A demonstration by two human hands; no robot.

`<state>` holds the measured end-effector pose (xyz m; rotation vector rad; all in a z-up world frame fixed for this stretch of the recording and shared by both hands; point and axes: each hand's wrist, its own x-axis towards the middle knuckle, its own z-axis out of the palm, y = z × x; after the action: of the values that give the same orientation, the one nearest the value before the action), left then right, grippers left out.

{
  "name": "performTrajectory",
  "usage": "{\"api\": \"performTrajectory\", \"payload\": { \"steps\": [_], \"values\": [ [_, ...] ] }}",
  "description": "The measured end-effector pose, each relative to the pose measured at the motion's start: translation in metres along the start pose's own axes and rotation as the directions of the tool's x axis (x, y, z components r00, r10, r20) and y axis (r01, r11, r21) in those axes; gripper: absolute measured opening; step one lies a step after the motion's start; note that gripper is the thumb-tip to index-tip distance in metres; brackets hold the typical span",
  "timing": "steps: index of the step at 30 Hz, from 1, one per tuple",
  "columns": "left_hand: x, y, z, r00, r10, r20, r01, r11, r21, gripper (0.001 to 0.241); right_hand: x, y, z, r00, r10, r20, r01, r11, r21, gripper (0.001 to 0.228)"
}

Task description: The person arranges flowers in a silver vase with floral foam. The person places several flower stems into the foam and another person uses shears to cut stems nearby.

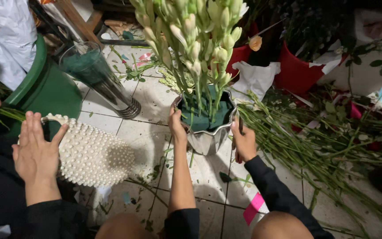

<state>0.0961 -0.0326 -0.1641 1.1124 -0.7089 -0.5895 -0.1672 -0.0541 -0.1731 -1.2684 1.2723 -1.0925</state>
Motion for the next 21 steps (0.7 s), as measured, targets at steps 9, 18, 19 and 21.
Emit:
{"api": "performTrajectory", "payload": {
  "steps": [9,18,19,21],
  "values": [
    [0.037,0.044,0.022,0.968,-0.242,0.068,0.251,0.941,-0.229,0.045,-0.086,-0.085,0.015,0.998,-0.018,-0.064,0.013,0.996,-0.085,0.053],
    [0.054,-0.006,-0.033,0.982,-0.184,-0.029,0.162,0.919,-0.361,0.046,-0.087,-0.037,-0.006,0.985,-0.174,-0.013,0.169,0.970,-0.174,0.050],
    [0.035,0.030,-0.003,0.958,-0.273,-0.094,0.241,0.936,-0.257,0.038,-0.088,-0.055,-0.014,0.970,-0.244,-0.009,0.241,0.962,-0.129,0.052],
    [0.007,0.047,0.008,0.920,-0.353,-0.170,0.330,0.932,-0.151,0.046,-0.075,-0.045,-0.031,0.952,-0.305,-0.007,0.304,0.949,-0.083,0.054]
  ]
}}
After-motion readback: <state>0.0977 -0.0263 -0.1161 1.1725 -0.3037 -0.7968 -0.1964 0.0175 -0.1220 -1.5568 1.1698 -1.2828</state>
